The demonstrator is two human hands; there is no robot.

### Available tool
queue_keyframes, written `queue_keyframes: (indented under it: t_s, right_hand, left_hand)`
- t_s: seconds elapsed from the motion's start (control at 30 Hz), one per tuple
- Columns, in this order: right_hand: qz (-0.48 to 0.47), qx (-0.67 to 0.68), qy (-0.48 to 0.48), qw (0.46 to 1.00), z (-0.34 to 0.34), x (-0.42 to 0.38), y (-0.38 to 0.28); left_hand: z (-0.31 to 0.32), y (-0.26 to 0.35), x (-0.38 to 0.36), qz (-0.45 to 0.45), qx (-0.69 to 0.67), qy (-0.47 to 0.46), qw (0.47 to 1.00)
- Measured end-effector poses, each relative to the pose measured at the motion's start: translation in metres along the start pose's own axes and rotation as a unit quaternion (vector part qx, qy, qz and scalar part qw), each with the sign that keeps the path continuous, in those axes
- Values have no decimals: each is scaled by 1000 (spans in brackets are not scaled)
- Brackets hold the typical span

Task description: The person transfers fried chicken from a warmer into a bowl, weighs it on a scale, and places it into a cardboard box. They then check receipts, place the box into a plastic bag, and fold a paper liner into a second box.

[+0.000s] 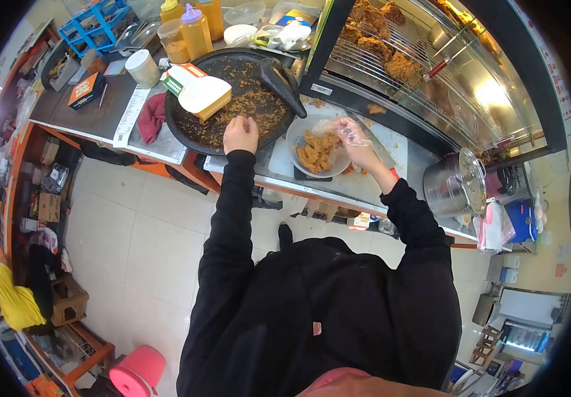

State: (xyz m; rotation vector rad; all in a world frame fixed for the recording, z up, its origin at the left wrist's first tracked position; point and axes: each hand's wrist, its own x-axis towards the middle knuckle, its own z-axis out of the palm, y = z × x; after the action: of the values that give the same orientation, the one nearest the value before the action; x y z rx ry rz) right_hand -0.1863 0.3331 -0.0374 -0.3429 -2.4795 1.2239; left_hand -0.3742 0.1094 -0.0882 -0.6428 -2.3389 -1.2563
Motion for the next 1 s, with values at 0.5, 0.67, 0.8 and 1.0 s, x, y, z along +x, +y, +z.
queue_keyframes:
  t_s: [0.5,0.67,0.8,1.0]
  right_hand:
    - [84,492,72,864,-65,22,-24]
    - [95,498,113,855,-84,8,-15]
    - [100,504,123,849,-100,-4,3]
    - [89,275,146,946,-95,-19,-33]
  left_hand:
    - [3,-4,1,4,7,6,1000]
    - [3,-3,1,0,6,-4,1000]
    - [3,-5,-1,-7,18,-14,1000]
    - [3,-4,-2,-13,22,-17,1000]
